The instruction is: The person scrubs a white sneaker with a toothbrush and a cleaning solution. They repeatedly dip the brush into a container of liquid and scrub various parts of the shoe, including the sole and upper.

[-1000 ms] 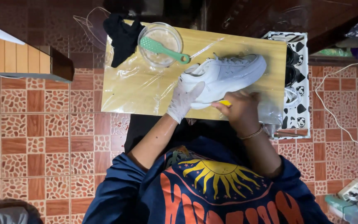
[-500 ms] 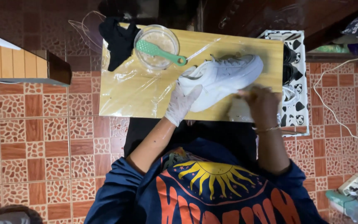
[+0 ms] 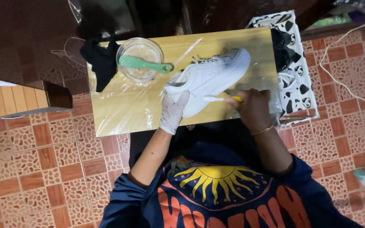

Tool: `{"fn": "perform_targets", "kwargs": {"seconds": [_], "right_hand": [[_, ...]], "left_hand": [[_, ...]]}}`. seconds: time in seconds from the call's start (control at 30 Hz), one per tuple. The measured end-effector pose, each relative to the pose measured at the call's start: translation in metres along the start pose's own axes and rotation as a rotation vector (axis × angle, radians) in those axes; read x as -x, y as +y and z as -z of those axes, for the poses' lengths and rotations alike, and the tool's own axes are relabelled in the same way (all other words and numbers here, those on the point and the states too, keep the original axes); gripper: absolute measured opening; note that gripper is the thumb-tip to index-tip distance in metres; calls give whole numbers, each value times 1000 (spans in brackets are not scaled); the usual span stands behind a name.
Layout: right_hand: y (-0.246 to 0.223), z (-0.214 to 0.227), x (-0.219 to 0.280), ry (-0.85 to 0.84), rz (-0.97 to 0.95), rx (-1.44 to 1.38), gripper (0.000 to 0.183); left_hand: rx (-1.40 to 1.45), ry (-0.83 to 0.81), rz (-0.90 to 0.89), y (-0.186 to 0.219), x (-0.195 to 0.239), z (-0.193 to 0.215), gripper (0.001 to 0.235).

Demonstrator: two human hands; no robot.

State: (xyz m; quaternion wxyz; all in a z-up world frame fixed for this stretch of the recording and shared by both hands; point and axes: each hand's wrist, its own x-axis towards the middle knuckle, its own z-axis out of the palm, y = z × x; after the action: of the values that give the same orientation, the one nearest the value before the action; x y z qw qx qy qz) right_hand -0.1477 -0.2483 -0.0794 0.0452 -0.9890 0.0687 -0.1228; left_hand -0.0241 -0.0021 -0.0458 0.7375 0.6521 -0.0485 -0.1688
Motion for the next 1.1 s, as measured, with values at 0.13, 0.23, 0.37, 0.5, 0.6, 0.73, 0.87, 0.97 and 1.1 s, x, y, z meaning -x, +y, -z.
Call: {"fn": "perform_targets", "kwargs": {"seconds": [0.13,0.23,0.37,0.5,0.6,0.73,0.87,0.97,1.1], "right_hand": [[-57,-7,12,-43,97,-168,51],[-6,-7,4,5,49,-92,45],[24,3,4,17,-50,3,62],[-24,2,0,54,73,-140,47],[24,-10,-8,53,-24,-58,46],[121,-46,-7,77,-234,-2,39],[51,-30,-11,77,-162,23,35],[62,-23,-17,1,-201,-62,44],[105,-25,-27,-15,-325,154,47]], "left_hand": [[-1,15,18,-1,1,3,76],[44,45,15,-2,1,-2,75],[22,34,17,1,5,-4,79],[11,41,6,-7,3,-1,76],[-49,25,45,14,5,-7,85],[-70,17,43,5,4,-9,82],[-86,4,16,1,2,-4,82],[-93,0,-7,-4,3,0,78],[-84,-22,-45,-19,4,4,79]]}}
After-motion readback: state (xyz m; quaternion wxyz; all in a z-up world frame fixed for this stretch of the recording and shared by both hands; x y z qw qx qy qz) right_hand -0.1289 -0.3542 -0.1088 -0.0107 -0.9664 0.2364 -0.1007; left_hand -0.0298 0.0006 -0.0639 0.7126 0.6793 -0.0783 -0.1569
